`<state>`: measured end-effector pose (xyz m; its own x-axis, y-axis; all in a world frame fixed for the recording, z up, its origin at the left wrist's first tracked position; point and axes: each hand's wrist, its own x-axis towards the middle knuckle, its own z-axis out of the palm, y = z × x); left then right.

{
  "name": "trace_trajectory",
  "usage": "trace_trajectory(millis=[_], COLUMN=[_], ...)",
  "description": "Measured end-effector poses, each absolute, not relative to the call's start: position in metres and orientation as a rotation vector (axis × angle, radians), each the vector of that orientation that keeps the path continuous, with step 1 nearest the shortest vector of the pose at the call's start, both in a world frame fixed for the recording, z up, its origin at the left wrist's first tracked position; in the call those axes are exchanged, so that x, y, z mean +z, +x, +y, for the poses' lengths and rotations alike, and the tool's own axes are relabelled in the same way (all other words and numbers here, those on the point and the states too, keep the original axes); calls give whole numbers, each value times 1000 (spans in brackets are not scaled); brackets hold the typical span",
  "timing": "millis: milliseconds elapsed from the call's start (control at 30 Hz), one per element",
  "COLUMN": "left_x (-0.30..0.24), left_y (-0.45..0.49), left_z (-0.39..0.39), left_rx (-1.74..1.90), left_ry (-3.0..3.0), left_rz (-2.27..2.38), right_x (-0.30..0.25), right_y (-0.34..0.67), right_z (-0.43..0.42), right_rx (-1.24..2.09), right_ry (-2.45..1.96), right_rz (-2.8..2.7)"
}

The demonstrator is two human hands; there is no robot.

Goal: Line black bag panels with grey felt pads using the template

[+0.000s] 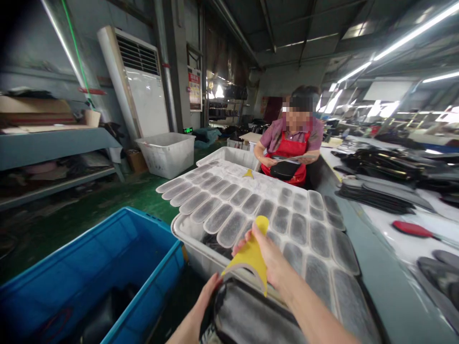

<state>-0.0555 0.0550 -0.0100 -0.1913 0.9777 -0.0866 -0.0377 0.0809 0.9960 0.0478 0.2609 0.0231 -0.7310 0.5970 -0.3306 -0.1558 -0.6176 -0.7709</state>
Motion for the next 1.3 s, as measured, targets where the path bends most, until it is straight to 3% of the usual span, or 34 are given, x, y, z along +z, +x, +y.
trace_trajectory(millis=[167, 567, 1300], left_x=[-34, -36, -38], left_y=[-61, -73, -52], left_z=[89, 103, 90], left_rx=[1243, 1316, 1233], left_ry=[1048, 913, 770], left_rz=[1307, 1341, 1371], right_x=[-7, -19, -22], right_y=[15, -2, 1], right_z=[257, 259, 252], right_rx=[2564, 2926, 2869], right_ry=[-787, -641, -505], right_rz=[-1123, -1262, -1335])
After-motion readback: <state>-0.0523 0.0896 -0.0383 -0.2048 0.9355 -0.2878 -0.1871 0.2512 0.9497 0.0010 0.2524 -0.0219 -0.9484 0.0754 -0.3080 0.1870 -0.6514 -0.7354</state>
